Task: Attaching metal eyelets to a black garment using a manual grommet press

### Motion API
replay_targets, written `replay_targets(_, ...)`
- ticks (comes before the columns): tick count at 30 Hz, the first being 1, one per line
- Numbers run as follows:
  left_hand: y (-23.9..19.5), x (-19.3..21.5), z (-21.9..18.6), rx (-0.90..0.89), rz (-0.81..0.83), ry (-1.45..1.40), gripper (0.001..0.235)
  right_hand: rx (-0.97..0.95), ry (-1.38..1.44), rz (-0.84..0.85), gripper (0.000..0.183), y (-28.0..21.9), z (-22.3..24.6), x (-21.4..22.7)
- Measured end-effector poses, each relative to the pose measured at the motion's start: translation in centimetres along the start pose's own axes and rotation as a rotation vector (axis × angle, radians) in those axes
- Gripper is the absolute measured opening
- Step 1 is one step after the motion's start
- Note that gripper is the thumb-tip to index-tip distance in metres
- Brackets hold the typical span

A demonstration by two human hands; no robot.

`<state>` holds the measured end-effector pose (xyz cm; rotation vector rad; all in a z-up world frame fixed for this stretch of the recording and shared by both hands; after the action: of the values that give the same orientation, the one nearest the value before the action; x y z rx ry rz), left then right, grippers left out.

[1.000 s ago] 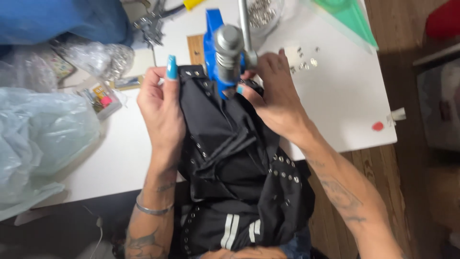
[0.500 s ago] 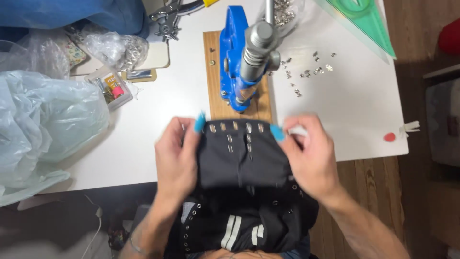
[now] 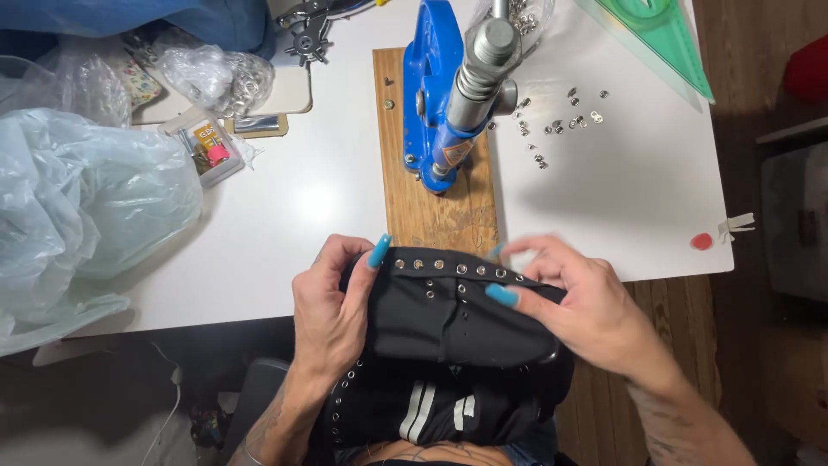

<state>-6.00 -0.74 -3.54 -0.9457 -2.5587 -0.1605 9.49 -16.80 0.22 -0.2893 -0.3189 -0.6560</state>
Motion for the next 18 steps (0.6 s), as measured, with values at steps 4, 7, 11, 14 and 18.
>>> replay_targets(4, 0.6, 0.5, -0.6, -0.014, 0.011, -0.006, 0.013, -0.12, 0.137, 0.202, 0.018, 1.1, 1.3, 0.5)
replay_targets(7, 0.7, 1.1, -1.3, -0.036, 0.025, 0.034, 0.014, -0.04, 0.162, 0.211, 0.024, 1.9, 0.7, 0.2)
replay_targets(11, 0.3, 0.0, -0.2, -0.074, 0.134, 0.15, 0.017, -0.154, -0.286, 0.131, 0.021, 1.7, 0.3, 0.2)
replay_targets(14, 0.4, -0.8, 1.3, -0.122, 0.122, 0.192, 0.016, 0.296, -0.509, -0.19, 0.015, 3.1, -2.7, 1.6)
replay_targets(18, 0.3, -0.7, 0.9, -0.128, 0.117, 0.185, 0.017, 0.797, -0.744, -0.378, 0.029, 6.8, -4.0, 2.3)
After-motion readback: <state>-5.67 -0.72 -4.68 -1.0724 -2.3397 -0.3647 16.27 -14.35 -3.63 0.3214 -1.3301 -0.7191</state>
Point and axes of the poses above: each hand's wrist, its own y-axis towards the middle knuckle, its own x-axis out of the back of the hand, z = x × y, the point moved 2 cm from there along y, towards the middle knuckle, and after that the axes turned 8 degrees about y, right-handed, at the moved point
